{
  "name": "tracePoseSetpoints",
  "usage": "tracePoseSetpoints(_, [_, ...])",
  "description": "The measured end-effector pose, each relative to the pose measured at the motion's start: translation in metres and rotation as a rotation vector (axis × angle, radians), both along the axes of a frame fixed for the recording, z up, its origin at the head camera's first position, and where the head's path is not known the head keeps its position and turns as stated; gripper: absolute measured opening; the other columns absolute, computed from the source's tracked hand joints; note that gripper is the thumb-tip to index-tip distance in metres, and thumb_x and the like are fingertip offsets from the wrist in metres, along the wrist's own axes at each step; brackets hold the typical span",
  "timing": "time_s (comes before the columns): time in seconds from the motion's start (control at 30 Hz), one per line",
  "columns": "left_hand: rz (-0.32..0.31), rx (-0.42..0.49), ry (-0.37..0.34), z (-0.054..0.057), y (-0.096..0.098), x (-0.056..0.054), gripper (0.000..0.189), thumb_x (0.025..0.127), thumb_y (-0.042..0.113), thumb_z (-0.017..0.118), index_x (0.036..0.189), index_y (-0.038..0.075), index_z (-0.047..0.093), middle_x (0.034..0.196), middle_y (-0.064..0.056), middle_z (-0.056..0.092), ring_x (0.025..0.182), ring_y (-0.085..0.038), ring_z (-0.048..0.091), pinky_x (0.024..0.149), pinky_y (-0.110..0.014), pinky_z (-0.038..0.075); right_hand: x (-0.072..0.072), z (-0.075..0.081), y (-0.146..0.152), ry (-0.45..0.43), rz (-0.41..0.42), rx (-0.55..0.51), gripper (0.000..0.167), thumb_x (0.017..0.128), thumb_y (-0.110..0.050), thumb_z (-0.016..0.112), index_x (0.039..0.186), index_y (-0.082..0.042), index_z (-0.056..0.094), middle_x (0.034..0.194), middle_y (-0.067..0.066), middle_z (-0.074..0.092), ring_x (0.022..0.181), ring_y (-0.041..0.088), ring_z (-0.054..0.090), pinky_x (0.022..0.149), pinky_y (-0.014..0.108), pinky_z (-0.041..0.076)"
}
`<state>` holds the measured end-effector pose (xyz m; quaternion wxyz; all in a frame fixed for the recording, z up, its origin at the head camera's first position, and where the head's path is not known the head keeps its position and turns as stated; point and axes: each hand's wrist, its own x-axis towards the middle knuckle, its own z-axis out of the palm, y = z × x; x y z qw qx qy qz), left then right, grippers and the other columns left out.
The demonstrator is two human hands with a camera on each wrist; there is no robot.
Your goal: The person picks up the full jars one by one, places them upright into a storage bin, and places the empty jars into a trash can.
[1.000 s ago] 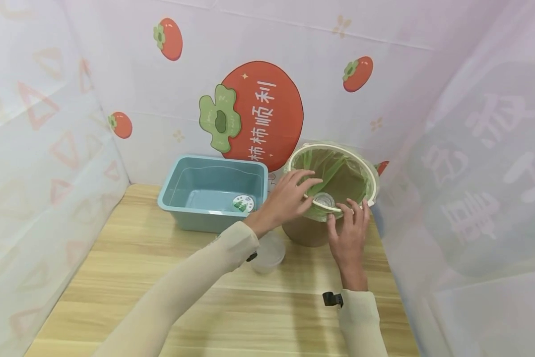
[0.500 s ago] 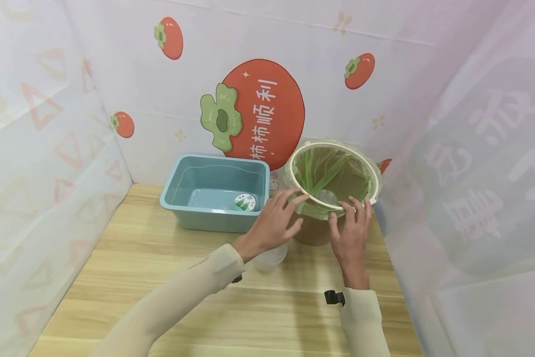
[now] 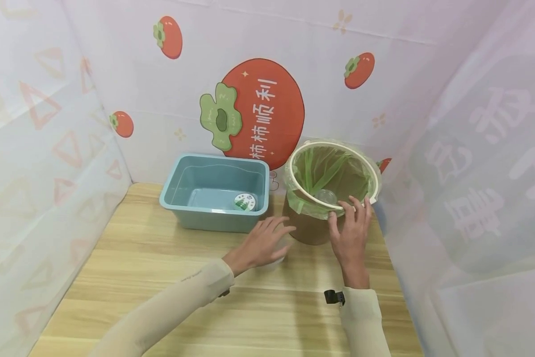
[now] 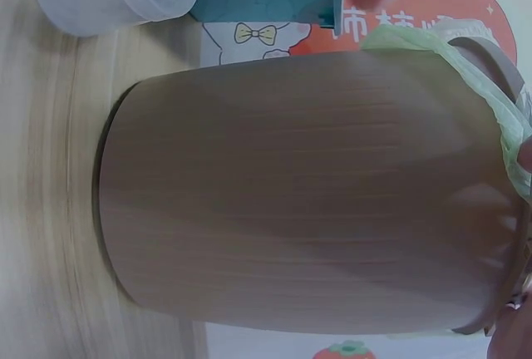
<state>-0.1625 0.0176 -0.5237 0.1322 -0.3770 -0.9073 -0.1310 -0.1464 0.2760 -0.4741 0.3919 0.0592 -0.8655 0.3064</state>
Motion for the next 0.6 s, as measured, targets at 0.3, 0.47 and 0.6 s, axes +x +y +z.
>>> tracePoseSetpoints(0.3, [0.004, -0.07, -0.091, -0.03, -0.009, -0.004, 0.065, 0.101, 0.06, 0.066, 0.159, 0.031, 0.057, 0.17, -0.009, 0.045, 0.154, -0.037, 0.047, 0.115, -0.057, 0.049, 0.0, -0.001, 0.001, -0.011, -0.006, 0.013, 0.033, 0.103, -0.018, 0.067, 0.129, 0.002, 0.067, 0.15, 0.028, 0.055, 0.16, 0.056, 0.026, 0.133, 0.069, 0.017])
tracePoseSetpoints(0.47, [0.002, -0.123, -0.115, -0.04, -0.014, -0.003, 0.071, 0.098, 0.066, 0.068, 0.16, 0.034, 0.055, 0.169, -0.011, 0.046, 0.154, -0.04, 0.046, 0.116, -0.059, 0.048, -0.001, -0.002, 0.001, -0.001, -0.005, 0.002, 0.033, 0.102, -0.016, 0.068, 0.129, 0.002, 0.068, 0.15, 0.028, 0.056, 0.159, 0.057, 0.027, 0.133, 0.069, 0.017])
tracePoseSetpoints(0.6, [0.002, -0.146, -0.122, -0.043, -0.017, -0.001, 0.074, 0.096, 0.068, 0.069, 0.161, 0.036, 0.053, 0.17, -0.012, 0.044, 0.155, -0.042, 0.045, 0.117, -0.061, 0.047, -0.002, -0.002, 0.001, 0.006, -0.005, 0.005, 0.033, 0.102, -0.016, 0.067, 0.129, 0.003, 0.068, 0.149, 0.028, 0.056, 0.158, 0.057, 0.028, 0.133, 0.068, 0.017])
